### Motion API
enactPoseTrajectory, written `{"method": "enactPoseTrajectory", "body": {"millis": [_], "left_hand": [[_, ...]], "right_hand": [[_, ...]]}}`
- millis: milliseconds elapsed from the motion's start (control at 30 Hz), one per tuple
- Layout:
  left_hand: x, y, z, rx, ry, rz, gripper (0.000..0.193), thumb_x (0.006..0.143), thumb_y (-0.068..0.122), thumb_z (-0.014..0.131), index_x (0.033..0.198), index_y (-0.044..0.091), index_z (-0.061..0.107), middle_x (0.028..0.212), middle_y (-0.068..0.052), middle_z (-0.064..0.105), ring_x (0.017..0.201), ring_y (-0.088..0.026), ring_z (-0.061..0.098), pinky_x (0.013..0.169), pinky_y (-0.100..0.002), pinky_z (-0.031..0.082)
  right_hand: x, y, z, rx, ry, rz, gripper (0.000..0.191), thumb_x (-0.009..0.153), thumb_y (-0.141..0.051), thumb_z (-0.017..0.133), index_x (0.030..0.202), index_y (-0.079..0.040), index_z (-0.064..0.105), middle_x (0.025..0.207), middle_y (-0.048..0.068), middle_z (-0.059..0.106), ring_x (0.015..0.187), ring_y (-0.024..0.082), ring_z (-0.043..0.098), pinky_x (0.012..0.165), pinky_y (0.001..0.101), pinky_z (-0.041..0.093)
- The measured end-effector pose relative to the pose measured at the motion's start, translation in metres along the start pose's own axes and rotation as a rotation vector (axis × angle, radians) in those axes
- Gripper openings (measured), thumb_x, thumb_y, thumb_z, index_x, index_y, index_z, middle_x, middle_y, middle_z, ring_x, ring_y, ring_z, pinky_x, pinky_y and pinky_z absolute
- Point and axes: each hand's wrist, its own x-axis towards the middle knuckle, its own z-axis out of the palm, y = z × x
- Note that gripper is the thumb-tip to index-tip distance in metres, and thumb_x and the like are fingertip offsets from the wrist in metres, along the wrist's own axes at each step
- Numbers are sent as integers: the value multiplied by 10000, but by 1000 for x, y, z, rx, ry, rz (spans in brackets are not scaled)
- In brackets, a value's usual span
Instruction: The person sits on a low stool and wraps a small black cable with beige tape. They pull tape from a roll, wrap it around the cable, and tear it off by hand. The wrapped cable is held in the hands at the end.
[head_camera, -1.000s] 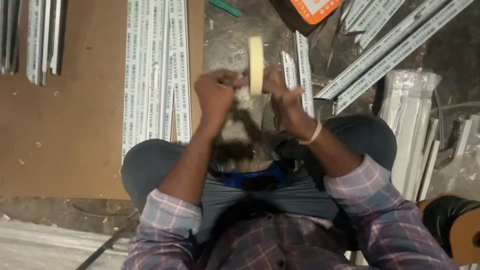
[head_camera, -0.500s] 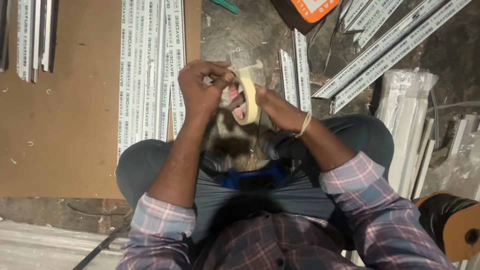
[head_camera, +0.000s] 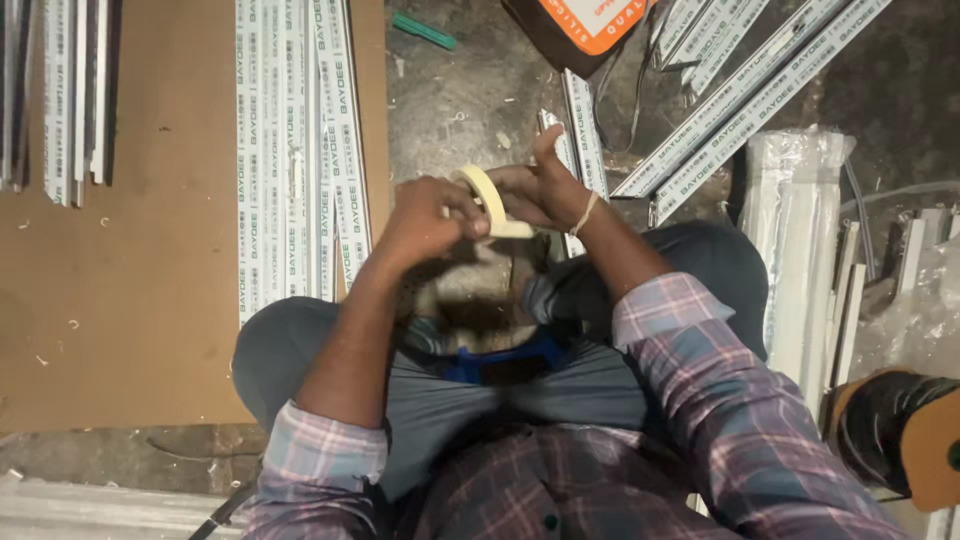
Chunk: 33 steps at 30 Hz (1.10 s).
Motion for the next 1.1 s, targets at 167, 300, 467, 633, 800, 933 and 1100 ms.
{"method": "enactPoseTrajectory", "body": {"millis": [167, 300, 467, 633, 800, 933, 1100], "left_hand": [[-2, 9, 22, 522, -71, -165, 255, 715, 403, 818, 749, 151, 808, 756, -91, 756, 799, -307, 699, 909, -495, 366], [5, 14, 16, 400, 78, -261, 276, 664, 413, 827, 754, 153, 815, 765, -110, 762, 791, -306, 700, 855, -503, 409], [10, 11, -15, -112, 275, -402, 187, 694, 259, 753, 760, 96, 818, 678, -130, 746, 571, -284, 702, 661, -371, 560], [6, 5, -34, -572, 528, -253, 132, 759, -7, 680, 806, -67, 787, 686, -165, 729, 600, -208, 638, 602, -327, 499], [4, 9, -30, -595, 392, -211, 146, 747, -24, 708, 868, -64, 780, 729, -138, 749, 648, -186, 673, 660, -288, 527], [8, 11, -24, -690, 204, -219, 147, 758, -39, 696, 883, -88, 757, 761, -140, 747, 674, -197, 685, 664, -322, 538], [11, 8, -20, -739, 180, -206, 150, 832, 8, 708, 937, -87, 756, 803, -134, 763, 741, -200, 717, 812, -310, 530]], "right_hand": [[13, -10, 6, -441, 237, -7, 1353, 736, -953, 0, 1359, 54, 656, 1416, 208, 657, 1374, 332, 562, 1237, 428, 271], [8, -9, 14, -565, 276, -192, 1311, 804, -921, 14, 1347, 91, 647, 1503, 227, 552, 1440, 362, 480, 1283, 455, 228], [-7, 1, 32, -532, 86, -337, 1256, 859, -887, 15, 1369, 71, 647, 1489, 244, 600, 1472, 376, 511, 1319, 493, 283], [2, 20, 39, -541, -31, -121, 1240, 858, -878, 10, 1395, 59, 621, 1499, 236, 590, 1488, 361, 483, 1299, 464, 260], [17, 23, 23, -395, 128, 123, 1100, 853, -850, 86, 1505, -27, 411, 1400, 222, 654, 1329, 350, 604, 1180, 434, 407], [16, 18, 14, -311, 211, -3, 942, 942, -761, 289, 1417, 31, 474, 1291, 171, 708, 1236, 295, 678, 1051, 417, 510], [14, 10, 13, -617, 487, -218, 590, 1047, -526, 586, 1207, 31, 698, 1132, 109, 731, 1081, 180, 693, 992, 342, 551]]}}
